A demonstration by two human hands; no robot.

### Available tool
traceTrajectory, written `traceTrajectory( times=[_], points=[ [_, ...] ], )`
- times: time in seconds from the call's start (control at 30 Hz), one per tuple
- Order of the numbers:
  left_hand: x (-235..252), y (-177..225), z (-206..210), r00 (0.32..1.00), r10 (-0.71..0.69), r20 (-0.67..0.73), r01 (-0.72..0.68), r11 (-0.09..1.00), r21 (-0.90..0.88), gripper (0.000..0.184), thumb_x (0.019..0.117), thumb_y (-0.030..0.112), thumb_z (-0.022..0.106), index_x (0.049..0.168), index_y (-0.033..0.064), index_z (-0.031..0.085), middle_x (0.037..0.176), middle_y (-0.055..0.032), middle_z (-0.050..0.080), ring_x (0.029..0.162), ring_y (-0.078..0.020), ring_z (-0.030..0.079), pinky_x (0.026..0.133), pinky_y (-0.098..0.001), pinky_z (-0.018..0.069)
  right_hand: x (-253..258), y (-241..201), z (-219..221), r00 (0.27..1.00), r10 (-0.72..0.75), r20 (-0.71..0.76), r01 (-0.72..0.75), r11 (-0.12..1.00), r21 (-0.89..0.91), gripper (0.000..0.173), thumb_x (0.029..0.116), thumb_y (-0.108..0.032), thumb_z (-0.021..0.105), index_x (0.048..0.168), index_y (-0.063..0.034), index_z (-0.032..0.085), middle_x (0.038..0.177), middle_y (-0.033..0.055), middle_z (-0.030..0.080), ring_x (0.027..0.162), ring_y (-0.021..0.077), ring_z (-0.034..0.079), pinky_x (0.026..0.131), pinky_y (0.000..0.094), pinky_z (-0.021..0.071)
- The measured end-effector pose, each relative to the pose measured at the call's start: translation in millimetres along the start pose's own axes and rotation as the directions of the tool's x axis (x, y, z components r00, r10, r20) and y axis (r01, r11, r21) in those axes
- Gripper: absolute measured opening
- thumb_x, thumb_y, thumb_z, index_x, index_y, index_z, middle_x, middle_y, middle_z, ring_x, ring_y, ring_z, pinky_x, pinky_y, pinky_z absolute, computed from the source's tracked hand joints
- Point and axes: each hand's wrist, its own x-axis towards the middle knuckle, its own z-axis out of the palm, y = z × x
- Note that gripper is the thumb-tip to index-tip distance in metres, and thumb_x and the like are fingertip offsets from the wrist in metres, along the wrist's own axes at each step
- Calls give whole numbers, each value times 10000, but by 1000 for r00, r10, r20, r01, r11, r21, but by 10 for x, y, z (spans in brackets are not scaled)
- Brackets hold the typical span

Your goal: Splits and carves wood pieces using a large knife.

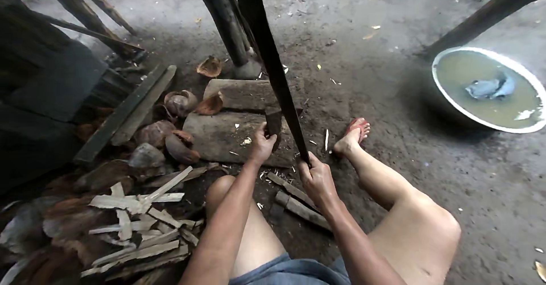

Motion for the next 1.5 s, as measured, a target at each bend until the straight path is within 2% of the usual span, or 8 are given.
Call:
traceTrajectory(
  times=[0.43,0.63,0.87,1.0,1.1,1.33,1.4,1.5],
  points=[
    [12,-13,66,972,182,-149,-160,977,143,386,928,30,719,1299,18,611,1261,-131,673,1065,-198,716,929,-412,624,99,-4,155,997,50,67,-40,989,-143,287,1028,-356,477,1061,-150,674,698,42,643,625,220,650,568,463,528],
    [107,-220,158,990,31,-134,-1,976,217,400,944,54,701,1329,1,609,1263,-169,677,1117,-219,702,992,-405,588,186,53,169,963,217,160,-185,964,-193,301,1046,-342,463,1163,-149,663,794,88,687,743,273,696,668,513,555],
    [42,653,16,878,455,-147,-392,862,321,364,967,53,690,1321,49,608,1288,-147,652,1111,-231,694,952,-419,605,124,-224,-205,997,-65,-37,60,991,-124,283,1031,-312,508,1015,-96,691,708,42,663,614,178,651,574,404,544],
    [57,-253,87,992,-6,-126,54,922,383,596,954,212,728,1487,65,507,1385,-169,628,1255,-280,633,1088,-481,511,314,-5,109,939,246,242,-193,956,-222,318,1044,-339,474,1218,-151,663,903,111,719,844,291,714,752,536,570],
    [82,-177,63,985,-81,-153,131,927,351,438,982,224,705,1352,8,615,1258,-173,693,1147,-253,693,1032,-448,552,240,-39,130,946,231,228,-169,950,-262,307,1048,-352,471,1209,-168,657,862,105,715,814,300,716,716,535,565],
    [147,1058,-252,729,658,-187,-531,717,451,323,936,134,763,1224,0,698,1172,-134,719,1069,-199,714,951,-368,609,11,-428,-494,966,-225,-127,223,974,-35,278,1052,-305,517,945,-99,670,653,-17,609,559,59,586,526,265,516],
    [66,940,-294,842,536,-60,-419,721,552,367,961,172,738,1294,36,665,1233,-146,698,1104,-244,700,980,-426,581,76,-307,-379,999,-52,13,52,997,-63,304,1051,-314,508,1039,-71,690,715,44,650,615,141,633,583,355,545],
    [-149,169,-253,979,-169,116,15,625,781,530,984,199,674,1484,102,529,1444,-170,587,1277,-365,611,1080,-570,491,210,153,95,920,311,240,-260,940,-220,331,1049,-323,470,1243,-128,654,967,135,721,902,306,713,801,548,562]
  ],
)
